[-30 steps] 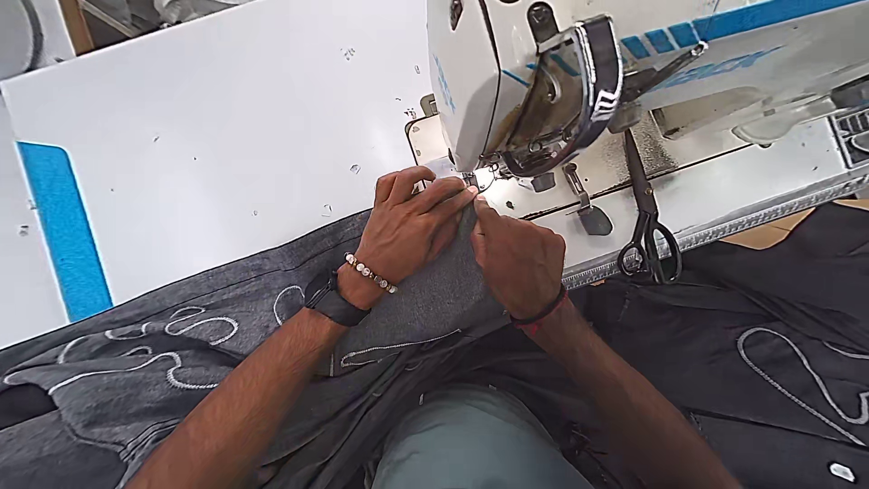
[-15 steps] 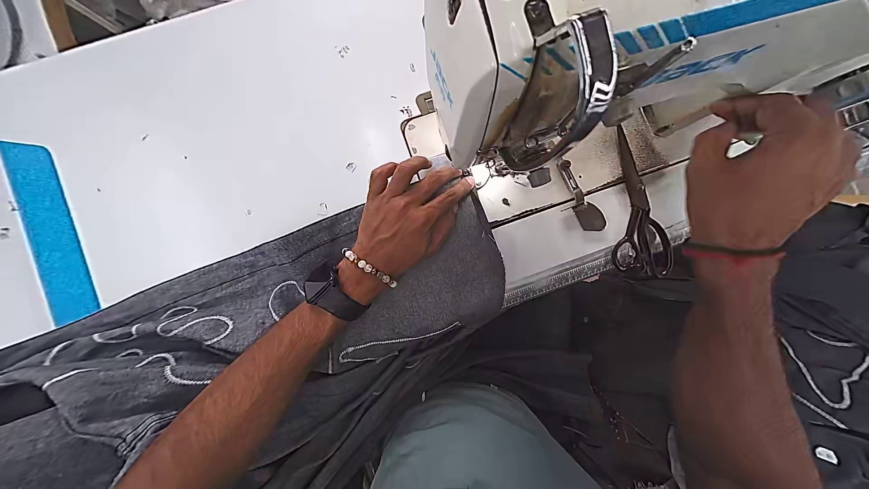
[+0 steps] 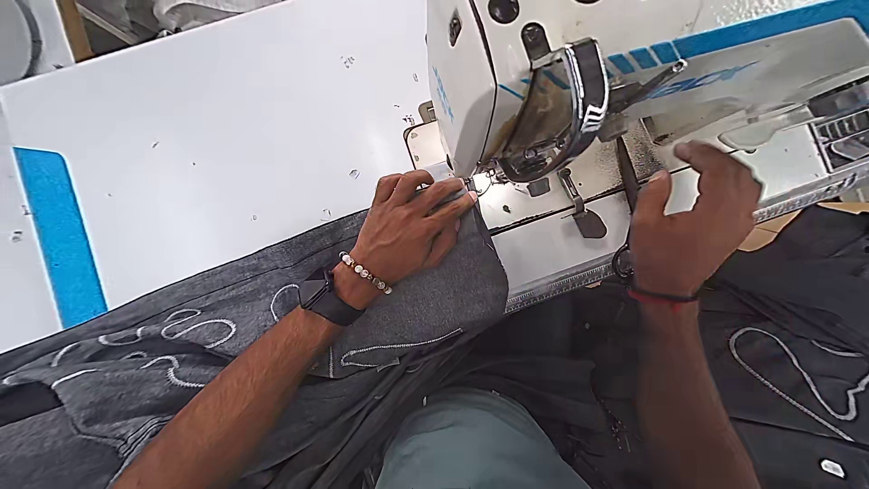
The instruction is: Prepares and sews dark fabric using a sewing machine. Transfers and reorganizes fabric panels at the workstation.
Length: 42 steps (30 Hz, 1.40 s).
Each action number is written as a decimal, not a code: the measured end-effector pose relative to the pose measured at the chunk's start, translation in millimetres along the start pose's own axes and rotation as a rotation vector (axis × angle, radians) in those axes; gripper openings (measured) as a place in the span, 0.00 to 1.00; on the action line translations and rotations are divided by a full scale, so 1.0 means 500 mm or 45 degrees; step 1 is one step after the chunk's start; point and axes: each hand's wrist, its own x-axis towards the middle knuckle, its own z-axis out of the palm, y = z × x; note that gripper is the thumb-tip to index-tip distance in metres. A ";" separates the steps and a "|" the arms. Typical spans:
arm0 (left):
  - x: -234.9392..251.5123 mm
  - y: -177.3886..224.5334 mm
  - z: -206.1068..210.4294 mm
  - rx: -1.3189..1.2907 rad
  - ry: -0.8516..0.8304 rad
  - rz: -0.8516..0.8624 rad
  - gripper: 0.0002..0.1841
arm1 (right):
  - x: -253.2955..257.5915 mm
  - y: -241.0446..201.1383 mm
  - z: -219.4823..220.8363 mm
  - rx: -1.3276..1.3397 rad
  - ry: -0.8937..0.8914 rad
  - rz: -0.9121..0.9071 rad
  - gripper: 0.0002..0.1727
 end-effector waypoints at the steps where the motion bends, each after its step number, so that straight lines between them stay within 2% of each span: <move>1: 0.000 0.000 0.001 0.010 -0.003 -0.022 0.24 | -0.014 -0.035 0.002 0.061 -0.055 0.007 0.22; 4: 0.002 0.000 0.002 0.028 0.006 -0.069 0.24 | -0.068 -0.151 0.036 0.359 -0.384 -0.006 0.21; 6: 0.002 0.000 0.002 0.045 0.008 -0.081 0.24 | -0.100 -0.216 0.075 0.439 -0.505 -0.036 0.21; 10: 0.002 0.001 0.001 0.042 0.008 -0.109 0.24 | -0.145 -0.289 0.129 0.103 -0.314 -0.122 0.19; 12: 0.008 -0.011 0.008 0.055 0.038 -0.130 0.23 | -0.147 -0.286 0.137 0.057 -0.248 -0.143 0.20; 16: 0.020 -0.031 0.006 0.112 0.034 -0.125 0.22 | -0.122 -0.291 0.135 0.026 -0.336 -0.112 0.22; 20: 0.011 0.027 -0.001 0.099 0.004 -0.172 0.20 | -0.105 -0.278 0.125 0.153 -0.446 -0.134 0.22; 23: -0.005 0.037 0.011 -0.146 -0.017 -0.227 0.24 | -0.083 -0.228 0.078 0.375 -0.556 -0.097 0.17; 25: -0.007 0.024 0.009 -0.199 -0.013 -0.176 0.24 | -0.058 -0.170 0.048 0.251 -0.387 -0.064 0.14; 27: -0.010 0.016 0.007 -0.209 -0.006 -0.118 0.23 | -0.030 -0.106 0.030 0.142 -0.372 -0.073 0.17; 29: -0.006 -0.003 0.009 -0.205 0.014 -0.061 0.22 | -0.012 -0.069 0.030 0.184 -0.409 -0.187 0.18; 32: -0.001 -0.039 0.014 -0.210 0.023 0.056 0.21 | -0.023 -0.099 0.050 0.319 -0.517 -0.336 0.17; 38: 0.003 -0.064 0.011 -0.196 -0.008 0.141 0.23 | -0.070 -0.199 0.133 0.308 -0.183 -0.432 0.11; 40: 0.005 -0.067 0.010 -0.196 -0.002 0.157 0.23 | -0.091 -0.209 0.138 0.336 -0.128 -0.523 0.13; 42: 0.009 -0.072 0.004 -0.207 -0.013 0.190 0.23 | -0.115 -0.209 0.135 0.333 -0.175 -0.619 0.18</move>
